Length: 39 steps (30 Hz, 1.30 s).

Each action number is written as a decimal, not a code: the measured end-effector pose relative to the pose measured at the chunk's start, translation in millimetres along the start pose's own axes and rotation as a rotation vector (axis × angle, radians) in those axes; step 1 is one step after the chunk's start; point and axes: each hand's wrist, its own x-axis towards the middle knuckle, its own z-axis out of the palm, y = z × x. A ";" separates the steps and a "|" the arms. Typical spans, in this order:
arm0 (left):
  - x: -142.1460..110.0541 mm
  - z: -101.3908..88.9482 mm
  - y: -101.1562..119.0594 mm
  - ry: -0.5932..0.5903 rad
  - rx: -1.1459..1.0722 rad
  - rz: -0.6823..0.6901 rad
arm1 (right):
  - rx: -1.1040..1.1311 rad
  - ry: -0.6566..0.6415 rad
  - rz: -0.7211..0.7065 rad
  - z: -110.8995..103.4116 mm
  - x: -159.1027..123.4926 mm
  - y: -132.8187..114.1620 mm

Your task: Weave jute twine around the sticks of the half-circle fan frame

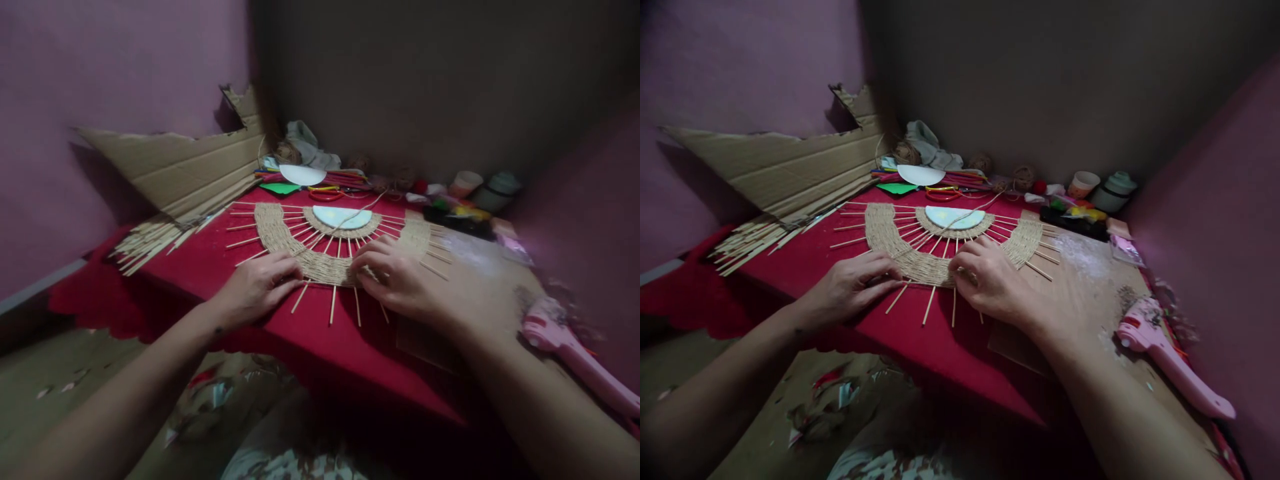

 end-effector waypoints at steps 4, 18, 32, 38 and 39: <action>0.0 0.8 0.0 0.009 0.008 0.005 | 0.179 -0.059 0.046 12.4 20.5 -19.6; -33.2 -18.2 27.2 -0.068 0.062 -0.018 | 0.152 -0.237 -0.064 39.8 35.6 -17.2; -44.4 -21.7 36.2 -0.204 0.164 -0.001 | -0.523 -0.399 -0.349 36.0 38.0 -40.4; -43.2 -23.4 31.6 -0.154 0.376 -0.005 | -0.445 -0.376 -0.330 35.8 36.3 -28.6; -40.9 -24.0 30.1 -0.142 0.411 -0.007 | -0.425 -0.363 -0.336 36.4 35.9 -27.3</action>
